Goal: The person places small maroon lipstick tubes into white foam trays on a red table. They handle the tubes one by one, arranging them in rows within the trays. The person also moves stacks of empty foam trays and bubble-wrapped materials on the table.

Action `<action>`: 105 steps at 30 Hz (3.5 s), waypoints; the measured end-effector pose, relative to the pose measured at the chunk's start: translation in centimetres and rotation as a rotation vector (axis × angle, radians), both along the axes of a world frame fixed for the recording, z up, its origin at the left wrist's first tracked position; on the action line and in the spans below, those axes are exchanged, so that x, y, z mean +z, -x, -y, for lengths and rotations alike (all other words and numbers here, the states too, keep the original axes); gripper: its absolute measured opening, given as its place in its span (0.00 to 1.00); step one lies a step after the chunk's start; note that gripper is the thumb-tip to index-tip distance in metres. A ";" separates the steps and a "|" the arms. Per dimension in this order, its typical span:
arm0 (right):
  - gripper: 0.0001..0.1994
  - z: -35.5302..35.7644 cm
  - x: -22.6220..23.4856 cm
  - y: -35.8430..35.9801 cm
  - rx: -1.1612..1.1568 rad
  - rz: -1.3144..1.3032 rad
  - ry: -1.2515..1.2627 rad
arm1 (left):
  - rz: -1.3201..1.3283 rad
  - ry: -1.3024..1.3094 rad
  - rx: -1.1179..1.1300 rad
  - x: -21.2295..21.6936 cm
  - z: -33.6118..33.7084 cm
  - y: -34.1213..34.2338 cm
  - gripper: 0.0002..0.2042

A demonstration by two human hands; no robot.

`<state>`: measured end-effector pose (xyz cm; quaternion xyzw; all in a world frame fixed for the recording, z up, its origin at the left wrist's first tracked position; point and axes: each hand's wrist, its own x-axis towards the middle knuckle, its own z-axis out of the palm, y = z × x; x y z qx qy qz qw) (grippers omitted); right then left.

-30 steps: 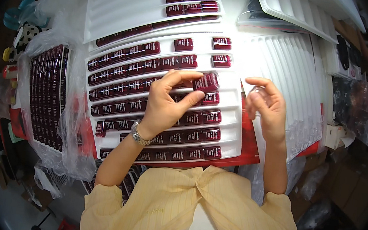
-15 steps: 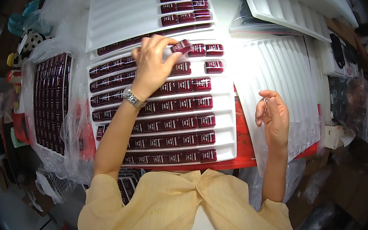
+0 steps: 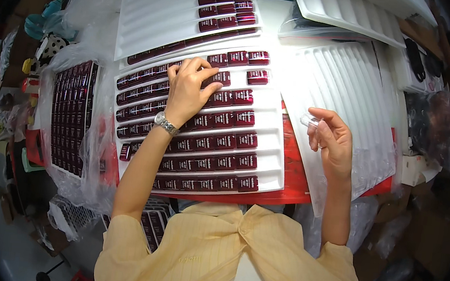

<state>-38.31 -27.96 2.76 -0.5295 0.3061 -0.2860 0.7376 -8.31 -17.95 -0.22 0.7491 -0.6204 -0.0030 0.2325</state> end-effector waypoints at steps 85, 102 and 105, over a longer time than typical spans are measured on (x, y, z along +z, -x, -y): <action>0.11 -4.7 1.6 -13.5 -0.198 0.048 0.550 | -1.114 0.099 -0.139 3.3 -4.5 2.0 0.14; 0.23 -5.0 -10.6 15.2 -1.082 -0.807 0.587 | -0.176 0.049 -0.100 0.4 -2.1 -3.2 0.12; 0.25 -4.8 -10.1 13.3 -1.110 -0.741 0.583 | -0.231 0.053 -0.114 0.4 -1.4 -2.5 0.12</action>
